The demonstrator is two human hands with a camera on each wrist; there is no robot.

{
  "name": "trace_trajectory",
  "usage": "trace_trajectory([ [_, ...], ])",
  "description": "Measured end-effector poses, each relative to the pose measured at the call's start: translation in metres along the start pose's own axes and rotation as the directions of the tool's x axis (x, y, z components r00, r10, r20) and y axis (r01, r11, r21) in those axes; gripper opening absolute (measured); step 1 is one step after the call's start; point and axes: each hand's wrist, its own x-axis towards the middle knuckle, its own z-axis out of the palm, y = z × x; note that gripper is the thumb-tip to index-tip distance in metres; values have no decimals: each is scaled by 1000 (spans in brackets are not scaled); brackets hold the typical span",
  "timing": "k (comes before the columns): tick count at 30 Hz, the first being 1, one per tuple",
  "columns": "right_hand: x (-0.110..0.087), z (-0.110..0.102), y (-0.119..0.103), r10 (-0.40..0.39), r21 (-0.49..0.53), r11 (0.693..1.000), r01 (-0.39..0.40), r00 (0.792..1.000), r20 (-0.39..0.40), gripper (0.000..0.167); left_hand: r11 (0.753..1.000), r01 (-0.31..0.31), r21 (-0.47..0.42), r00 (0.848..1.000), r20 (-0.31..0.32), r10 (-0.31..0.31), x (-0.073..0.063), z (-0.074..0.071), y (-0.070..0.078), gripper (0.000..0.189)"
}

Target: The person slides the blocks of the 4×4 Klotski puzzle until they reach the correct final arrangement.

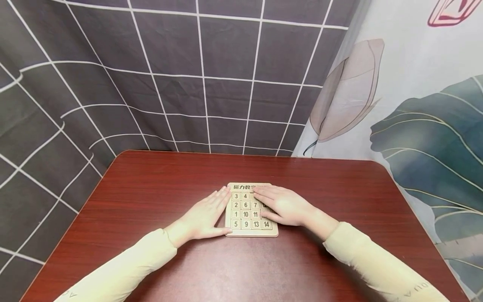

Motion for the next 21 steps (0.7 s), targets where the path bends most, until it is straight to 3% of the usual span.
trace_trajectory([
  [5,-21,-1,6,26,8,1000,-26,1000,-9,61,1000,10,16,1000,15,-10,1,1,0,104],
  [9,-27,0,8,25,7,1000,-25,1000,2,61,1000,11,16,1000,10,-11,0,1,0,104],
  [21,-9,3,-2,6,-12,1000,-6,1000,25,64,1000,15,-8,1000,24,-15,1,-2,2,104],
])
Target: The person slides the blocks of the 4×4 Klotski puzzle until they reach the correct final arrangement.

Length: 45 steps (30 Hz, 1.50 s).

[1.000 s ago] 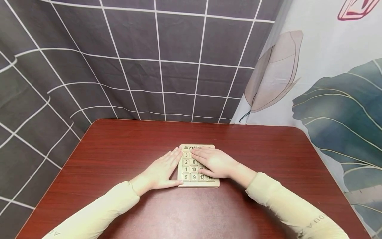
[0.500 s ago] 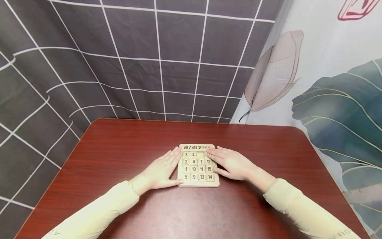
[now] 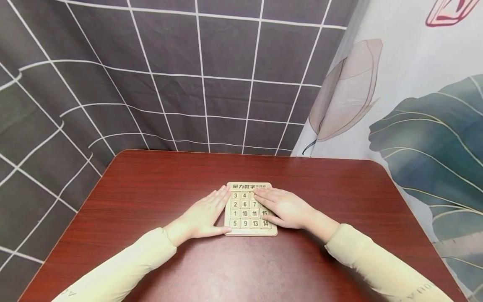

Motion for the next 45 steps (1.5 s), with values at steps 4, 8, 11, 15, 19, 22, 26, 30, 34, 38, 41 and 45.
trace_trajectory([
  [4,6,-4,-4,3,1,1000,-3,1000,12,63,1000,2,-3,1000,12,-2,2,-2,1,104],
  [8,4,-5,-5,-1,12,1000,1,1000,-2,64,1000,-2,14,1000,9,2,3,-1,-1,104],
  [11,-3,-4,-5,-9,11,1000,9,1000,-15,64,1000,3,15,1000,15,-4,3,-1,-1,104],
  [15,-17,-2,-6,-30,-1,1000,30,999,-33,64,1000,-5,11,1000,7,5,2,-2,0,104],
  [19,-29,0,-6,-62,-4,998,62,996,-70,64,1000,-6,23,1000,6,6,2,-1,1,105],
  [22,-34,0,-6,-88,-10,996,87,992,-94,64,1000,-1,30,1000,11,0,2,-1,1,105],
  [26,-35,1,-6,-99,-15,995,98,989,-107,62,999,-1,36,1000,8,0,2,0,0,105],
  [30,-33,0,-5,-88,-1,996,88,991,-101,62,1000,-4,31,1000,9,3,1,-1,0,105],
  [34,-29,0,-1,-65,6,998,65,995,-76,62,1000,-4,28,1000,12,4,1,-1,0,105],
  [38,-24,0,3,-36,6,999,36,998,-50,62,1000,-1,25,1000,15,0,1,-1,0,106],
  [41,-21,0,7,-23,6,1000,23,999,-39,61,1000,1,18,1000,13,-1,1,-1,0,105],
  [45,-19,-1,8,-21,2,1000,21,999,-34,61,1000,3,14,1000,13,-3,1,0,0,105],
])
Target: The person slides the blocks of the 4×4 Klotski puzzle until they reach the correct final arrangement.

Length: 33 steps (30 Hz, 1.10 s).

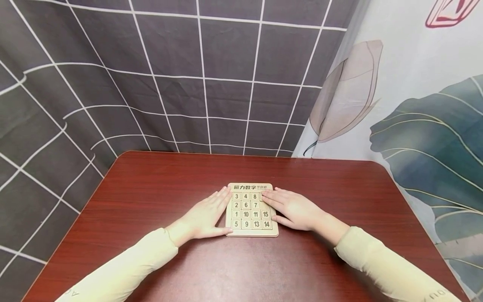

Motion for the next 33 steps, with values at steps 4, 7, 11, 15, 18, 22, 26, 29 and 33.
trace_trajectory([
  [4,-3,-1,-2,-22,2,1000,22,1000,-22,62,1000,-1,-2,1000,1,1,0,0,0,105],
  [7,-8,-1,-6,-61,-2,998,61,996,-60,61,1000,-7,-3,1000,-7,7,0,0,0,105],
  [11,-17,-1,-14,-134,-21,991,132,985,-106,60,1000,-15,2,1000,-21,15,0,3,-1,104],
  [15,-24,0,-20,-178,-32,984,176,977,-115,59,1000,-9,6,1000,-16,9,-1,2,-1,104],
  [18,-27,0,-22,-178,-39,984,175,978,-106,60,1000,-3,1,1000,-8,3,-1,-1,0,103],
  [22,-25,0,-20,-161,-41,987,158,982,-101,60,1000,-2,-3,1000,-10,2,-1,-2,1,103],
  [26,-21,0,-16,-138,-41,990,135,986,-89,59,1000,-3,-5,1000,-10,3,0,-2,1,103],
  [29,-18,1,-12,-126,-45,991,122,989,-82,59,1000,-3,-10,1000,-9,3,0,-2,1,104],
  [33,-15,1,-8,-121,-49,992,117,990,-79,59,1000,-3,-11,1000,-8,3,-1,-1,0,104],
])
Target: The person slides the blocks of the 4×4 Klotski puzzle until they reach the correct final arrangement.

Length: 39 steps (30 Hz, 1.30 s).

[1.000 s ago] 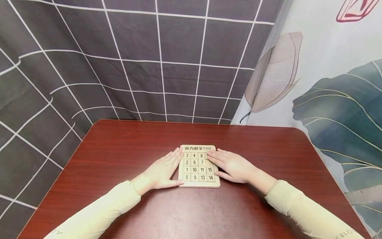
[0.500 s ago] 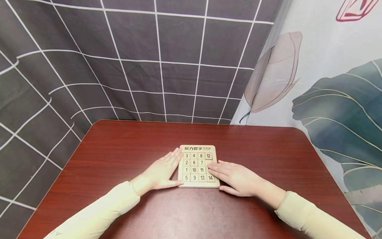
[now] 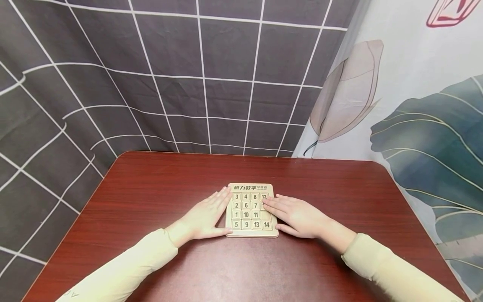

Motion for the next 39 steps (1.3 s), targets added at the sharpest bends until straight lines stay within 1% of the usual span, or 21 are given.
trace_trajectory([
  [4,0,0,1,-3,0,1000,3,1000,-1,59,1000,-4,11,1000,-5,4,0,0,0,104],
  [8,-1,-1,-4,-17,13,1000,17,1000,-9,60,1000,-3,17,1000,-3,3,-1,0,0,104],
  [12,-6,-3,-13,-66,24,997,67,997,-31,62,1000,-2,19,1000,-1,2,-1,2,0,104],
  [15,-10,-4,-21,-106,20,994,107,994,-41,63,1000,-3,14,1000,-11,3,0,3,-1,104],
  [18,-14,-4,-27,-124,5,992,124,991,-48,64,1000,-2,15,1000,-13,2,0,4,-2,104],
  [24,-16,-6,-29,-109,-6,994,109,993,-41,63,1000,-4,13,1000,-4,5,0,3,-1,105],
  [30,-11,-4,-21,-86,4,996,87,996,-31,62,1000,-19,7,1000,-24,19,-1,2,-1,103],
  [37,-5,-2,-14,-56,4,998,56,998,-16,58,1000,-3,9,1000,10,3,0,2,-1,105],
  [39,-4,-2,-14,-52,14,999,52,999,-16,58,1000,-4,3,1000,7,4,0,2,-1,105],
])
